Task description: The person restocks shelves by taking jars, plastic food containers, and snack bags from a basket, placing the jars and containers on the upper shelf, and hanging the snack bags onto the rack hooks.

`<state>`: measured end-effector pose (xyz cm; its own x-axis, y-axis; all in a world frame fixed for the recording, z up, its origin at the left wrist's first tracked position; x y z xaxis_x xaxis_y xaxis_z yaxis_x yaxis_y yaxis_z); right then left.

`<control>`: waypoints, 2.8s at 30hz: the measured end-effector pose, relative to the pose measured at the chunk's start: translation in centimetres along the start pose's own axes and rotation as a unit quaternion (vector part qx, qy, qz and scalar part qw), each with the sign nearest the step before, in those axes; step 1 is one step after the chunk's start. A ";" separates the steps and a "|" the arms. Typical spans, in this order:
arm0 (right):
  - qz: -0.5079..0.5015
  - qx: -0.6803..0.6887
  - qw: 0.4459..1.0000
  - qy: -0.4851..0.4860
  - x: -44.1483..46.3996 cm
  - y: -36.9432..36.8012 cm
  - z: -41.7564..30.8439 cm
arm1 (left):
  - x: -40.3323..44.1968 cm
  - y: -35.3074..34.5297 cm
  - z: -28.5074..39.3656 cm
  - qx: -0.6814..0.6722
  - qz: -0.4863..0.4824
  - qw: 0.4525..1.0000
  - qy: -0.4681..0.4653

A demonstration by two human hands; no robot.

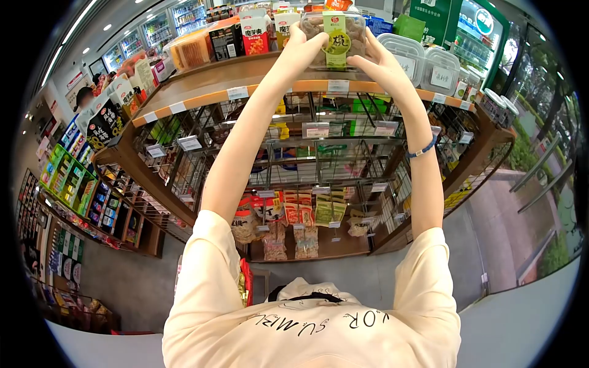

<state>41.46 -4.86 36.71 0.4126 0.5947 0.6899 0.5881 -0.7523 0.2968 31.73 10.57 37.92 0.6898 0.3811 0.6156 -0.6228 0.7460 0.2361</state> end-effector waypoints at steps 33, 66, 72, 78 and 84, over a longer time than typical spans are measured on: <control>0.095 -0.108 0.990 0.012 -0.9 -0.4 2.9 | 0.8 -0.9 -2.7 0.177 -0.098 0.979 0.031; -0.274 0.192 0.918 -0.210 -22.6 0.2 1.5 | -21.8 1.4 5.5 0.032 -0.330 0.941 0.067; -0.197 0.155 0.800 -0.546 -45.5 0.9 13.0 | -41.1 2.1 -1.8 -0.070 -0.371 0.872 0.311; -0.498 -0.021 0.717 -0.487 -60.3 1.3 15.5 | -57.7 -3.3 -0.4 -0.267 0.139 0.802 0.517; -0.524 -0.149 0.770 -0.333 -62.3 -7.7 13.8 | -62.1 -9.9 0.7 -0.146 -0.021 0.837 0.526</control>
<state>20.82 -32.26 -17.66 0.1441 0.8581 -0.4928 0.6968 0.2656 0.6662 -5.20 -20.83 -2.09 0.7484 0.5060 -0.4287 -0.5781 0.8146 -0.0479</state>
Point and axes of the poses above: each hand's wrist, its own x-axis towards the middle knuckle, its own y-axis out of the back of the hand, z = x × y, the point moved 1 cm from there along x, towards the middle knuckle, and after that the axes turned 9 degrees about x, right-handed, at the moved point
